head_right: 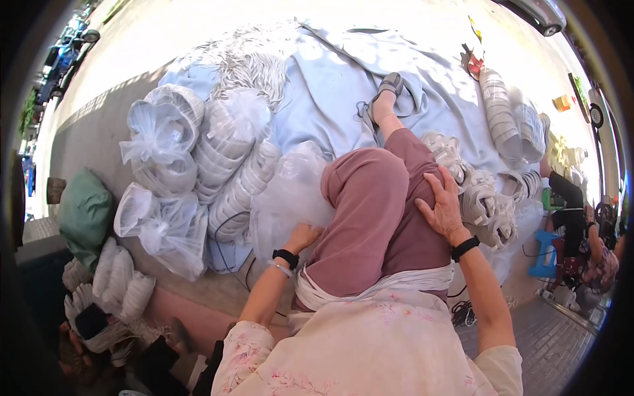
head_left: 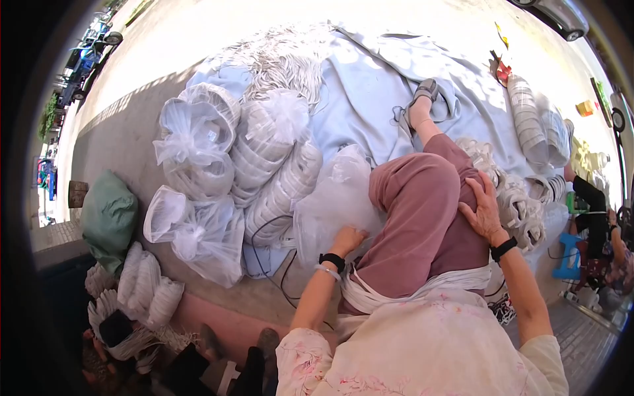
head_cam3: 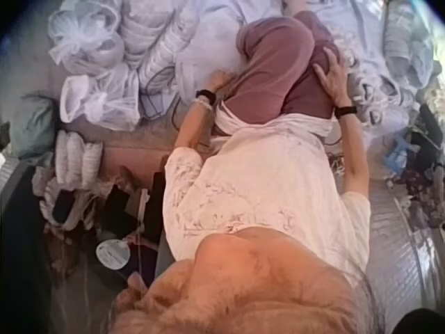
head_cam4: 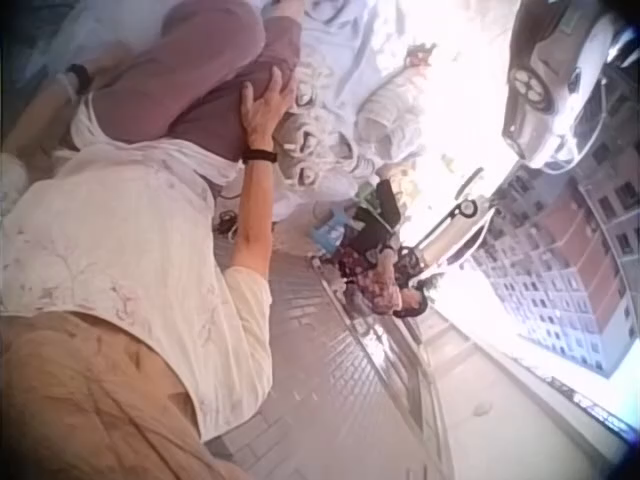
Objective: The recorder is lacing white athletic shoes while sitting outside with others who are performing similar tasks.
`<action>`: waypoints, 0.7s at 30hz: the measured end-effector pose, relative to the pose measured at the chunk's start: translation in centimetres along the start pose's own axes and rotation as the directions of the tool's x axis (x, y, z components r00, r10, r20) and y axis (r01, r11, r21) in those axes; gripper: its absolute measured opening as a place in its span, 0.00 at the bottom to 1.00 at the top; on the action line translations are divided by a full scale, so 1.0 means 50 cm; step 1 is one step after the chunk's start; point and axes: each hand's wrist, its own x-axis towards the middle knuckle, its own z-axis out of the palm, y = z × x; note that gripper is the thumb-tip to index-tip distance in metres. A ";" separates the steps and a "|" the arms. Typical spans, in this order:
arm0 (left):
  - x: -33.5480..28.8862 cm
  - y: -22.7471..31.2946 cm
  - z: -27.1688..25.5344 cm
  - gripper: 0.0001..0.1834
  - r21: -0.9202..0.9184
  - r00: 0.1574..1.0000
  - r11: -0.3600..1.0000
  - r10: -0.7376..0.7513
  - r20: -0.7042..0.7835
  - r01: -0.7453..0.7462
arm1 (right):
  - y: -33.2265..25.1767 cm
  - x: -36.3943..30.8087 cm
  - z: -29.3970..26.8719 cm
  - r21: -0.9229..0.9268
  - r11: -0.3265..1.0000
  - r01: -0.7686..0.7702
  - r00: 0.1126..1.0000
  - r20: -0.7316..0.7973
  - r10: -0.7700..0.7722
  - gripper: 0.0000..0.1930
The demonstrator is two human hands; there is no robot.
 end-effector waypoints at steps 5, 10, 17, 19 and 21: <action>-0.064 0.010 -0.159 0.18 -0.910 0.906 0.391 -0.323 -0.275 -0.137 | -0.007 0.003 -0.011 -0.009 1.000 -0.008 1.000 -0.003 0.008 0.30; -0.206 -0.040 -0.421 0.15 -0.842 0.797 0.100 -0.280 -0.536 -0.531 | -0.009 0.007 -0.007 -0.015 1.000 -0.004 1.000 0.002 0.004 0.29; -0.371 0.162 -0.551 0.15 -0.624 0.626 0.321 -0.111 -0.772 -0.712 | -0.007 0.002 -0.004 -0.014 1.000 -0.001 1.000 -0.005 0.001 0.30; -0.368 0.221 -0.543 0.14 -0.621 0.618 0.286 -0.110 -0.778 -0.730 | -0.001 0.000 -0.004 -0.017 1.000 0.001 1.000 -0.016 -0.002 0.30; -0.361 0.238 -0.552 0.13 -0.583 0.573 0.263 -0.123 -0.811 -0.769 | -0.005 0.002 -0.004 -0.013 1.000 0.005 1.000 -0.012 -0.005 0.30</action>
